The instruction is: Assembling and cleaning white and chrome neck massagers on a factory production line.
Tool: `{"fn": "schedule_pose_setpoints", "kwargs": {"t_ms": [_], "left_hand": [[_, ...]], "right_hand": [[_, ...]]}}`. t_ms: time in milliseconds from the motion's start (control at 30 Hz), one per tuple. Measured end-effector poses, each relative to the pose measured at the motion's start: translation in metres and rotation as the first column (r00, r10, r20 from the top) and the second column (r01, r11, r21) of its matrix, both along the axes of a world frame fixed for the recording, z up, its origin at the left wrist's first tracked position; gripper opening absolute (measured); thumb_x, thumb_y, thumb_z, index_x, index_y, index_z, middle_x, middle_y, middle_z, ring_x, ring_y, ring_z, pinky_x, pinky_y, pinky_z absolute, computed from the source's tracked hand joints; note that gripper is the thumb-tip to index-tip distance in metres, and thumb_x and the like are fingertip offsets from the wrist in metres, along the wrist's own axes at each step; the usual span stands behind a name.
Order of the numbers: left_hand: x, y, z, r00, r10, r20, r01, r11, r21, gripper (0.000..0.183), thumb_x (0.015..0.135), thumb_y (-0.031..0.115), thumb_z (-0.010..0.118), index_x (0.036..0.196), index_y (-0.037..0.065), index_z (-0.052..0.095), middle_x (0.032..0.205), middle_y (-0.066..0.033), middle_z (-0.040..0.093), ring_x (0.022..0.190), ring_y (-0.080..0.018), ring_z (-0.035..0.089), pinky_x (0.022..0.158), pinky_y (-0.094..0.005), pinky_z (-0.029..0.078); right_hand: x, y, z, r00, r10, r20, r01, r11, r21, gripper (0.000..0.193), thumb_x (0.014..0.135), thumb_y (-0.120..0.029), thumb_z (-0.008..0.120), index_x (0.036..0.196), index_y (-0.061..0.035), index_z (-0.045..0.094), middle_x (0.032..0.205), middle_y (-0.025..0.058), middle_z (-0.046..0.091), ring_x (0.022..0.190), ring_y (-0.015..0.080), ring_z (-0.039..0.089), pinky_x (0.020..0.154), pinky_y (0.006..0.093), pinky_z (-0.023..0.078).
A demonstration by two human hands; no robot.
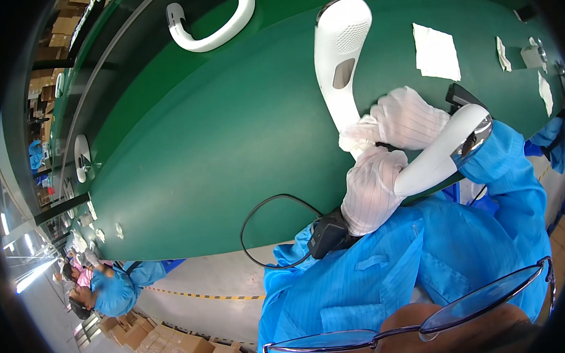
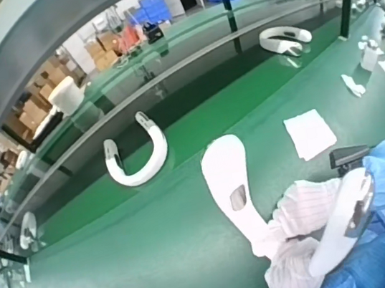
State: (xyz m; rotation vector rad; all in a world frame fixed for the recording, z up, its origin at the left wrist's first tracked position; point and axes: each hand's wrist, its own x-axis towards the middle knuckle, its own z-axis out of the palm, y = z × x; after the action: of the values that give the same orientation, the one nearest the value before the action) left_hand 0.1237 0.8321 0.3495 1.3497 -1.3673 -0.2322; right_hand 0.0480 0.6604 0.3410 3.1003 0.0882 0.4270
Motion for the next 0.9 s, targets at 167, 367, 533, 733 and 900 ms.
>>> {"fn": "schedule_pose_setpoints", "kwargs": {"t_ms": [167,367,533,733,900], "left_hand": [[0.006,-0.005,0.018,0.999,-0.011,0.051,0.009,0.999,0.031,0.028,0.071,0.011,0.077,0.089,0.006,0.057,0.087,-0.0063,0.064,0.077,-0.0301,0.065,0.082,-0.0416,0.054],[-0.002,-0.005,-0.001,0.993,0.009,0.121,-0.012,1.0,0.022,0.025,0.073,0.009,0.075,0.091,0.005,0.058,0.076,-0.0077,0.059,0.069,-0.0285,0.062,0.08,-0.0395,0.054],[-0.002,-0.005,0.008,0.99,0.007,0.138,-0.011,1.0,0.022,0.026,0.073,0.01,0.076,0.091,0.004,0.059,0.077,-0.0082,0.059,0.072,-0.029,0.062,0.078,-0.0396,0.053],[-0.008,-0.008,0.01,1.0,0.008,0.023,-0.009,0.998,0.063,0.027,0.071,0.009,0.076,0.092,0.005,0.06,0.084,-0.0091,0.062,0.082,-0.0316,0.065,0.077,-0.0397,0.053],[-0.006,-0.005,0.016,0.991,-0.024,-0.131,0.049,0.98,0.191,0.031,0.069,0.009,0.076,0.096,0.006,0.061,0.092,-0.0097,0.065,0.086,-0.0321,0.065,0.08,-0.0415,0.053]], "right_hand": [[-0.009,-0.024,-0.002,0.981,-0.194,0.025,0.195,0.97,-0.147,0.054,0.084,-0.019,0.061,0.136,-0.0311,0.057,0.073,-0.0003,0.056,0.069,0.0162,0.059,0.055,0.0313,0.045],[-0.016,-0.015,0.03,0.979,-0.15,0.137,-0.036,0.538,0.842,0.04,0.08,0.01,0.053,0.119,0.0032,0.062,0.101,0.0123,0.071,0.082,0.0251,0.063,0.075,0.0347,0.054],[-0.006,0.017,0.036,0.899,-0.384,-0.208,0.358,0.375,0.855,0.014,0.083,-0.005,0.072,0.095,-0.0028,0.064,0.086,0.0049,0.066,0.076,0.0117,0.064,0.065,0.0279,0.052],[0.026,0.033,0.024,0.784,-0.58,-0.221,0.477,0.336,0.812,0.06,0.069,-0.016,0.084,0.118,-0.0003,0.054,0.082,0.0161,0.067,0.07,0.0213,0.065,0.065,0.0324,0.051],[0.037,0.01,0.028,0.83,-0.444,-0.337,0.542,0.504,0.672,0.073,0.071,-0.031,0.081,0.129,0.0003,0.052,0.086,0.0227,0.066,0.074,0.0371,0.064,0.068,0.0399,0.051]]}}
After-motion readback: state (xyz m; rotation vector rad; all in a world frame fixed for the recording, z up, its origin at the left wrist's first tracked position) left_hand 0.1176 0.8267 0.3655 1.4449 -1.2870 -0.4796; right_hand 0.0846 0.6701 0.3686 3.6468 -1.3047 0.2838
